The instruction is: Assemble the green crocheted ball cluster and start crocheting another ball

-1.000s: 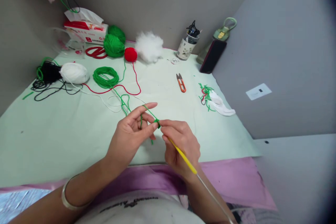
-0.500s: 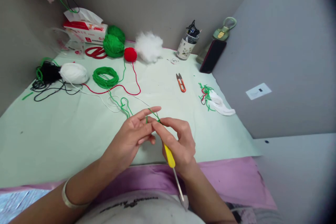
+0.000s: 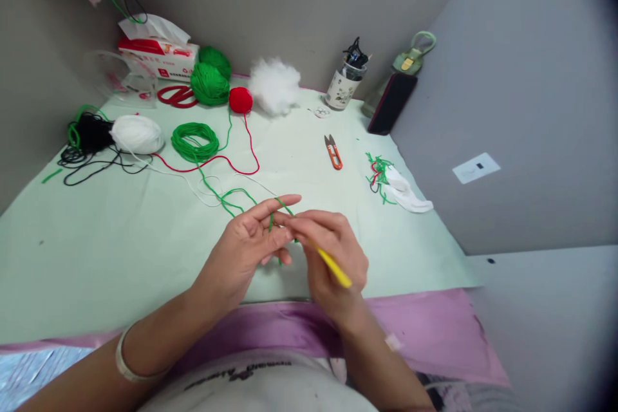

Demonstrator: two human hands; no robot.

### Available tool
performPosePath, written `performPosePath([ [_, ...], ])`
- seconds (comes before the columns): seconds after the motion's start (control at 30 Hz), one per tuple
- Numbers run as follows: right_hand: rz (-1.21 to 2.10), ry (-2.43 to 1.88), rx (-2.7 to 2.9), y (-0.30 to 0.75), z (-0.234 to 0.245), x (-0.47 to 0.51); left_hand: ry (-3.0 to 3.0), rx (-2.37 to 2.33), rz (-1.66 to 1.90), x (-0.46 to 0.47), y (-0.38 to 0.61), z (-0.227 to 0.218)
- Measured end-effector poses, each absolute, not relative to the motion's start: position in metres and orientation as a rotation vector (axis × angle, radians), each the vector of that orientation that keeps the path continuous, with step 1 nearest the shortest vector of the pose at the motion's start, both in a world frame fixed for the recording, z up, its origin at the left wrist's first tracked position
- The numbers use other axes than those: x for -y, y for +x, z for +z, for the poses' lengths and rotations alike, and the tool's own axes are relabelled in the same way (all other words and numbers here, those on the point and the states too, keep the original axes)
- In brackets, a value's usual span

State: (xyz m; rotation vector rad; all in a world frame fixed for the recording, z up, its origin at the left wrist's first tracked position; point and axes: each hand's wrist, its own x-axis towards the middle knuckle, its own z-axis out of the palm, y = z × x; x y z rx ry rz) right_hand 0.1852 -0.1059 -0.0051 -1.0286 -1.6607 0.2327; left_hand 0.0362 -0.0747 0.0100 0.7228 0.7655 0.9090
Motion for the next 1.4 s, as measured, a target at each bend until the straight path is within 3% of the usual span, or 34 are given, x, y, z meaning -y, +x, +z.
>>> performPosePath([
  [0.1,0.246,-1.031,1.606,0.188,-0.003,0.106,0.577,-0.689,0.830,0.071,0.033,0.011],
  [0.3,0.670,-0.953,1.277,0.187,0.003,0.099,0.674,-0.738,0.916,0.071,0.031,0.012],
  [0.63,0.865,-0.942,1.201,0.191,-0.003,0.099,0.854,-0.809,0.900,0.073,0.030,0.014],
  [0.77,0.716,-0.974,1.327,0.191,0.002,0.104,0.926,-0.851,0.924,0.073,0.028,0.013],
  [0.97,0.215,-0.931,1.702,0.187,-0.003,0.108,1.045,-0.962,0.993,0.077,0.034,0.010],
  [1.13,-0.119,-1.016,1.822,0.186,-0.013,0.105,0.772,-0.803,0.939,0.077,0.037,0.009],
  [1.4,0.543,-0.968,1.314,0.184,0.001,0.103,0.683,-0.722,0.904,0.072,0.030,0.013],
])
